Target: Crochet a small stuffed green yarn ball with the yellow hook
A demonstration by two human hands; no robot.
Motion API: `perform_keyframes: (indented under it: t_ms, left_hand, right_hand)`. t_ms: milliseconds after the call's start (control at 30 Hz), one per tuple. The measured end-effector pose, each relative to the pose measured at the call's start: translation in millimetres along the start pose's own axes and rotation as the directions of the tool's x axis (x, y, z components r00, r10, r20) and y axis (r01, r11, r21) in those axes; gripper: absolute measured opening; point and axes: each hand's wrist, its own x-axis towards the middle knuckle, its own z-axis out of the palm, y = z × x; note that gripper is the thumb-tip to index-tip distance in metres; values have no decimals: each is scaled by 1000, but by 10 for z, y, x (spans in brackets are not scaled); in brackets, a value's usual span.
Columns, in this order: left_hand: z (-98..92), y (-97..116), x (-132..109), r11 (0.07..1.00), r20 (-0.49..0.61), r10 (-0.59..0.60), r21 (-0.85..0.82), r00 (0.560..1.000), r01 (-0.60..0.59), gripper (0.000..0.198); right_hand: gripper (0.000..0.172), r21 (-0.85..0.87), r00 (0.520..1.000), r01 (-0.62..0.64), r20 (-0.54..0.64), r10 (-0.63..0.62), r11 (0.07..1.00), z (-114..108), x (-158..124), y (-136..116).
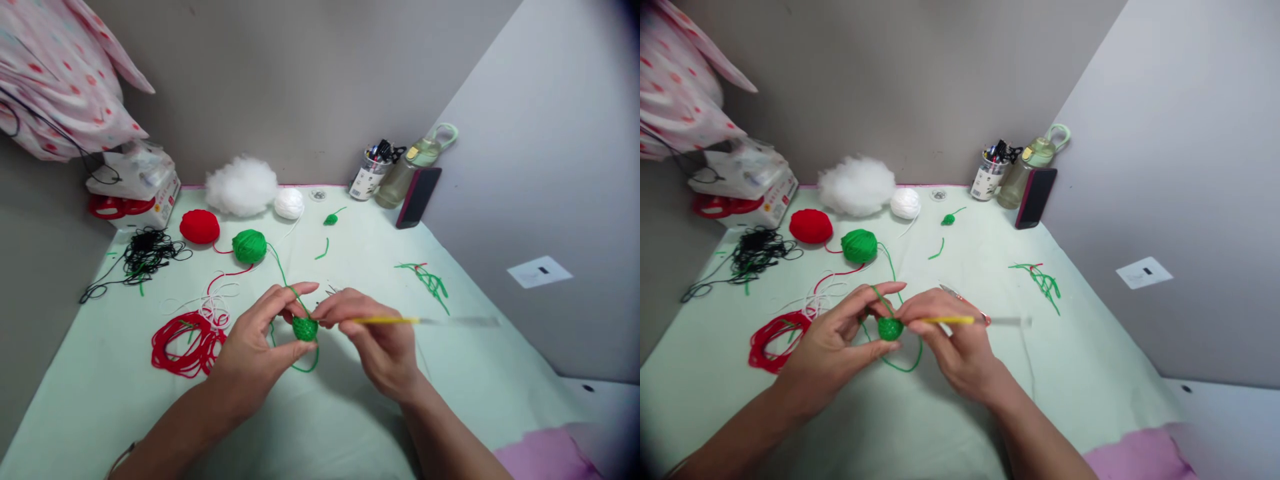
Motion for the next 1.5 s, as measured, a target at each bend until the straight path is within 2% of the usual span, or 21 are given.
perform_keyframes:
  t_ms: [33,100,167,300,433,500,567,633,733,867,967,1033,1167,1333,1500]
  left_hand:
    - [12,-13,3,1000,-20,-6,-10,1000,5,54]
    - [42,-25,2,997,-59,-25,-79,998,20,56]
    - [71,-18,-11,980,-62,-52,-196,997,39,56]
    - [113,22,-65,915,47,-142,-376,989,149,49]
    - [117,47,-102,824,128,-200,-514,971,237,44]
    - [101,58,-100,762,214,-218,-572,952,303,50]
    - [73,66,-83,718,292,-229,-593,929,364,56]
    - [36,70,-58,714,324,-234,-583,917,388,61]
    - [-24,60,-17,751,316,-230,-543,920,375,63]
    - [-74,25,12,804,313,-211,-484,926,346,58]
    - [-76,16,12,804,335,-200,-482,921,350,52]
    - [-68,24,9,785,364,-180,-507,914,357,45]
    - [-65,40,15,759,420,-111,-550,901,350,37]
    - [-86,26,52,754,447,-100,-549,889,361,37]
    - [-86,4,70,716,514,-107,-554,851,425,39]
  right_hand:
    - [19,-131,996,92,28,-89,987,6,-11,-5]
    - [18,-360,968,251,86,-236,899,23,-48,2]
    - [23,-511,944,321,109,-311,797,33,-100,16]
    - [40,-611,936,324,97,-338,722,2,-202,-8]
    - [38,-640,890,414,134,-436,648,-17,-215,-59]
    - [30,-579,893,408,92,-441,706,5,-175,-57]
    - [25,-417,921,344,-26,-389,841,34,-115,-44]
    - [24,-203,953,258,-111,-284,945,51,-52,-37]
    - [19,-25,982,143,-119,-145,989,31,-3,-48]
    - [18,115,991,-1,-133,17,993,-28,-28,-32]
    - [17,320,980,-113,-121,159,941,-51,-44,24]
    - [16,421,973,-140,-109,203,896,-59,-37,52]
    - [16,467,970,-172,-75,233,867,-76,-6,53]
    - [16,515,964,-203,-47,263,833,-85,6,45]
    - [16,522,963,-203,-49,267,829,-85,-1,49]
